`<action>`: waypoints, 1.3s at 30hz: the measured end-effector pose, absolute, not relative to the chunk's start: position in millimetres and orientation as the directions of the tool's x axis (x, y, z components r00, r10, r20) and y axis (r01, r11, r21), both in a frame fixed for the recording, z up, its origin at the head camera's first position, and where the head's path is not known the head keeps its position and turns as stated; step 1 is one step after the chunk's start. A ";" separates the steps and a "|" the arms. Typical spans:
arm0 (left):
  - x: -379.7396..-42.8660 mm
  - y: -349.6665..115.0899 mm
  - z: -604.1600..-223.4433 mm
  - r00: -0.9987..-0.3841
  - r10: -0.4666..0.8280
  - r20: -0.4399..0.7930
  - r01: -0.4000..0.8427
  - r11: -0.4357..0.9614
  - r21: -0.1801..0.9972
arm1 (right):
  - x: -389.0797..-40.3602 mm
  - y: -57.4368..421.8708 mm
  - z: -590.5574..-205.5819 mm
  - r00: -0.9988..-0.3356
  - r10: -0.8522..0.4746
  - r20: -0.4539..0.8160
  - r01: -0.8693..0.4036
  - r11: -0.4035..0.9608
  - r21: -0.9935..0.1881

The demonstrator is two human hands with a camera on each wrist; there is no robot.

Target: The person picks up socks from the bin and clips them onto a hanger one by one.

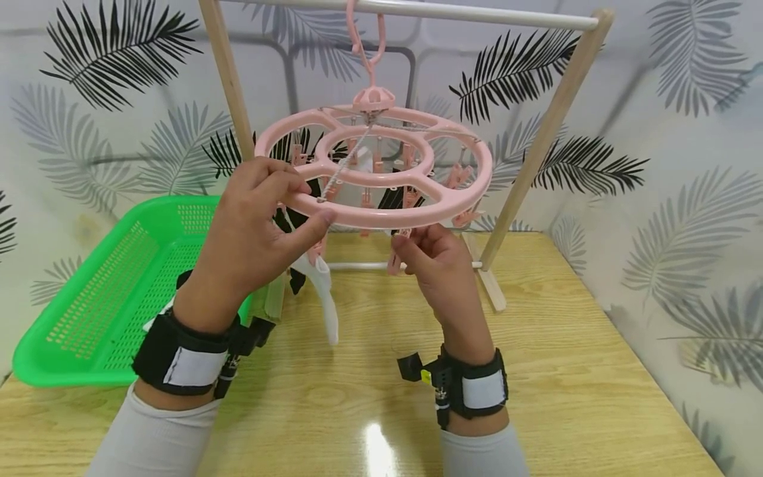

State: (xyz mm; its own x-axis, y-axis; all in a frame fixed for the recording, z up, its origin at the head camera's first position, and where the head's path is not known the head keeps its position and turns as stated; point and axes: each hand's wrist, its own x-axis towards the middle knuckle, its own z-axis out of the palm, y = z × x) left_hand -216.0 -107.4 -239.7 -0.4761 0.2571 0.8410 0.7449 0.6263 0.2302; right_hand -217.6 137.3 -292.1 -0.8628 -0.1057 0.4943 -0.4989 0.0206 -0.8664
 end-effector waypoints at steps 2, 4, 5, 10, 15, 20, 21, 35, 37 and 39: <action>-217.2 -108.2 -240.4 -0.467 0.257 0.846 0.752 0.619 0.227 | -217.7 136.7 -292.6 -0.858 -0.124 0.499 -0.501 -0.011 -0.865; -217.9 -108.8 -240.8 -0.459 0.257 0.850 0.758 0.613 0.224 | -217.8 136.5 -293.3 -0.849 -0.156 0.505 -0.502 -0.056 -0.863; -218.2 -109.0 -241.0 -0.456 0.258 0.852 0.759 0.611 0.222 | -217.6 136.3 -293.3 -0.844 -0.174 0.507 -0.502 -0.074 -0.862; -219.1 -109.6 -241.8 -0.449 0.256 0.856 0.763 0.608 0.219 | -216.2 134.2 -293.0 -0.826 -0.245 0.508 -0.500 -0.097 -0.861; -220.1 -109.7 -241.9 -0.446 0.254 0.858 0.762 0.611 0.215 | -214.7 132.2 -292.2 -0.807 -0.254 0.534 -0.536 -0.066 -0.842; -219.8 -109.8 -243.2 -0.462 0.249 0.851 0.751 0.620 0.226 | -213.3 130.1 -292.6 -0.795 -0.234 0.560 -0.565 -0.050 -0.823; -219.6 -109.8 -243.7 -0.466 0.248 0.850 0.750 0.621 0.230 | -212.8 129.5 -292.6 -0.794 -0.229 0.563 -0.569 -0.045 -0.821; -220.0 -109.2 -247.5 -0.473 0.200 0.858 0.743 0.614 0.266 | -210.9 125.0 -291.7 -0.757 -0.276 0.592 -0.616 0.000 -0.788; -219.3 -108.4 -247.3 -0.465 0.187 0.865 0.749 0.605 0.272 | -210.4 124.6 -291.4 -0.757 -0.277 0.592 -0.618 0.009 -0.786; -219.4 -108.0 -247.0 -0.445 0.177 0.878 0.761 0.592 0.266 | -210.6 124.5 -291.7 -0.757 -0.279 0.591 -0.619 0.013 -0.786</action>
